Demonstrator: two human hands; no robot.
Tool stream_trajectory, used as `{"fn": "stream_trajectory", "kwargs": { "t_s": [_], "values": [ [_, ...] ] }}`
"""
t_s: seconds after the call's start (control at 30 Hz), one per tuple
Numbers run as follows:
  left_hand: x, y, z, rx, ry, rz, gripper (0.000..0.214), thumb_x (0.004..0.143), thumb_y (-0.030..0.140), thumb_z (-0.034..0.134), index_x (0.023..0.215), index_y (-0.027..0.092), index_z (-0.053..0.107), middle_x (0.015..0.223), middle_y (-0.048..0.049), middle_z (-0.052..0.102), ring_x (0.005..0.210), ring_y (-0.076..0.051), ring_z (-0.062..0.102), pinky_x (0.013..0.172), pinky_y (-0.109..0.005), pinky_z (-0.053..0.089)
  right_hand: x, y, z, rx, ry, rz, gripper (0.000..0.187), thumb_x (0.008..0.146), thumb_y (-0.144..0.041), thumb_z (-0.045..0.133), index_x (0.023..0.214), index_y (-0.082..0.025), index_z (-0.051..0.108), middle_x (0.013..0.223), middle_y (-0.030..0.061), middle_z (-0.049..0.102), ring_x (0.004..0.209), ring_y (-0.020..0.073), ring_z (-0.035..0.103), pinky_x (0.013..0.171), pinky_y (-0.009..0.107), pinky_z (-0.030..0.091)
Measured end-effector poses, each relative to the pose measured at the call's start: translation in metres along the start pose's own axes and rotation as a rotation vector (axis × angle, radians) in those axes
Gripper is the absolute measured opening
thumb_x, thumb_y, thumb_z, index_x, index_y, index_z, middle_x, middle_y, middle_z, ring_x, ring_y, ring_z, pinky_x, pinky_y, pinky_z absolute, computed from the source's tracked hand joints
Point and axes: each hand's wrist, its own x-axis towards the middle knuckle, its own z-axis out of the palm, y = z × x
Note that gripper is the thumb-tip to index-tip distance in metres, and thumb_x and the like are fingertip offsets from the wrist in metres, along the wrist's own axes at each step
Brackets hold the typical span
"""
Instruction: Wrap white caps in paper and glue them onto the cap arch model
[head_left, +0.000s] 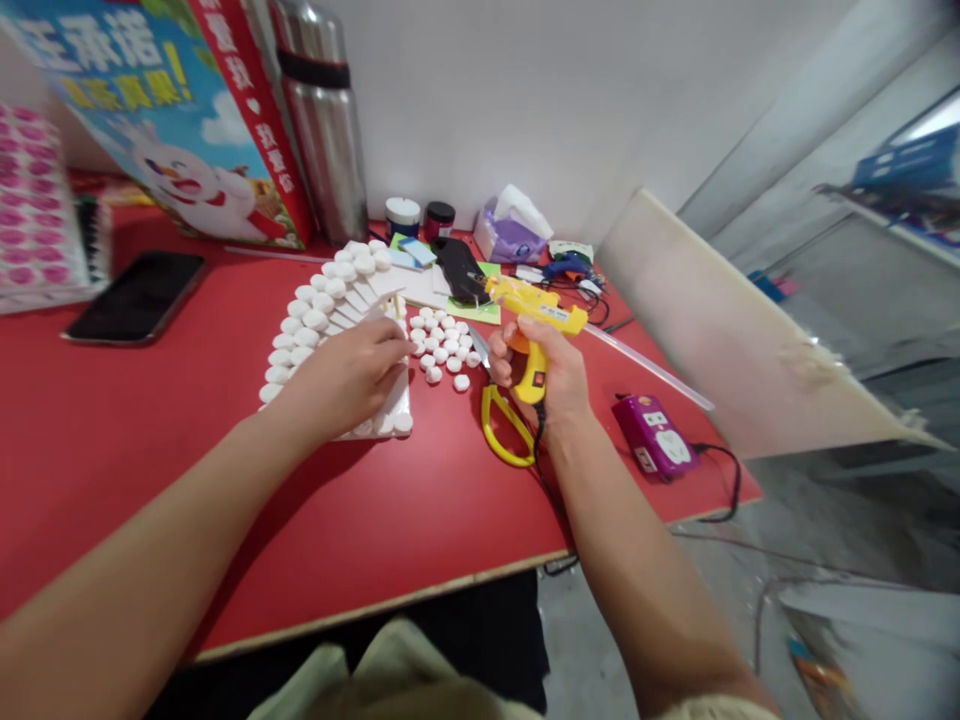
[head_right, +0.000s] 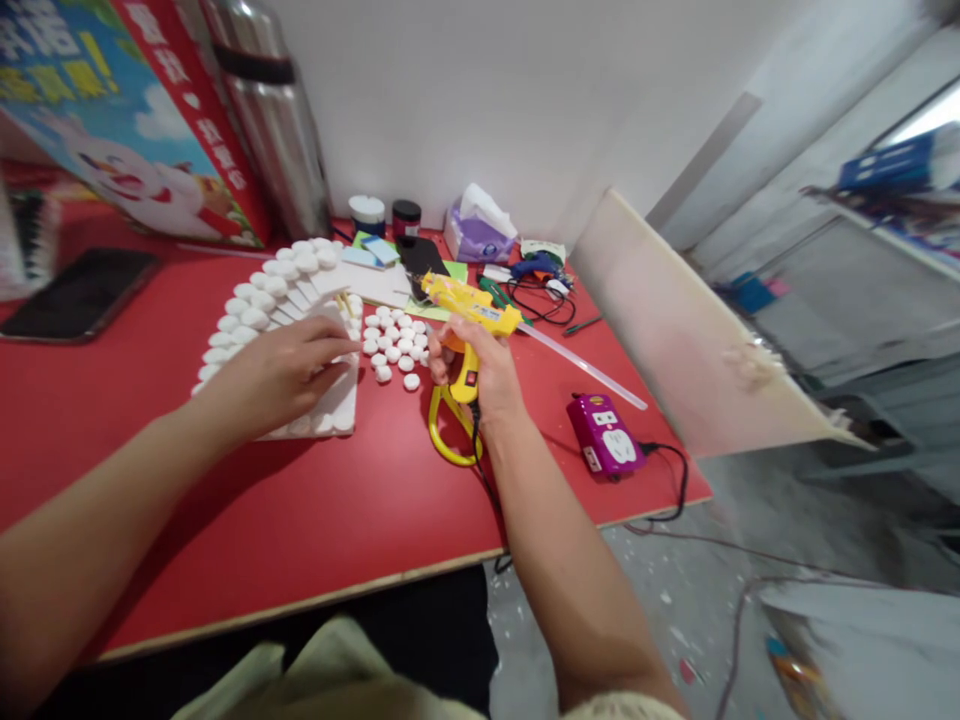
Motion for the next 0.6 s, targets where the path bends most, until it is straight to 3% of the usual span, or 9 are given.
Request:
{"fn": "stream_trajectory", "kwargs": {
  "t_s": [0.2, 0.43, 0.6],
  "values": [
    [0.017, 0.012, 0.013, 0.074, -0.11, 0.082, 0.024, 0.097, 0.02, 0.052, 0.099, 0.014, 0.076, 0.102, -0.0132, 0.068, 0.092, -0.025, 0.063, 0.083, -0.041, 0.054, 0.0, 0.001, -0.001, -0.016, -0.01, 0.012, 0.029, 0.077, -0.042, 0.077, 0.075, -0.019, 0.06, 0.066, -0.0022, 0.06, 0.049, 0.0075, 0.05, 0.044, 0.022, 0.037],
    [0.026, 0.012, 0.024, 0.157, -0.206, 0.022, 0.023, 0.094, 0.019, 0.055, 0.086, 0.012, 0.074, 0.101, -0.014, 0.066, 0.091, -0.026, 0.062, 0.084, -0.046, 0.054, 0.001, 0.002, -0.001, -0.026, 0.011, 0.007, 0.03, 0.076, -0.044, 0.077, 0.075, -0.02, 0.06, 0.067, -0.0022, 0.059, 0.05, 0.0077, 0.049, 0.044, 0.023, 0.037],
    [0.024, 0.013, 0.018, -0.091, -0.084, -0.01, 0.016, 0.091, 0.021, 0.059, 0.09, 0.016, 0.074, 0.1, -0.0116, 0.068, 0.098, -0.026, 0.062, 0.092, -0.05, 0.053, 0.001, 0.0, 0.0, -0.019, 0.012, 0.001, 0.028, 0.077, -0.043, 0.076, 0.075, -0.02, 0.06, 0.066, -0.002, 0.06, 0.049, 0.0076, 0.05, 0.044, 0.022, 0.037]
  ]
}}
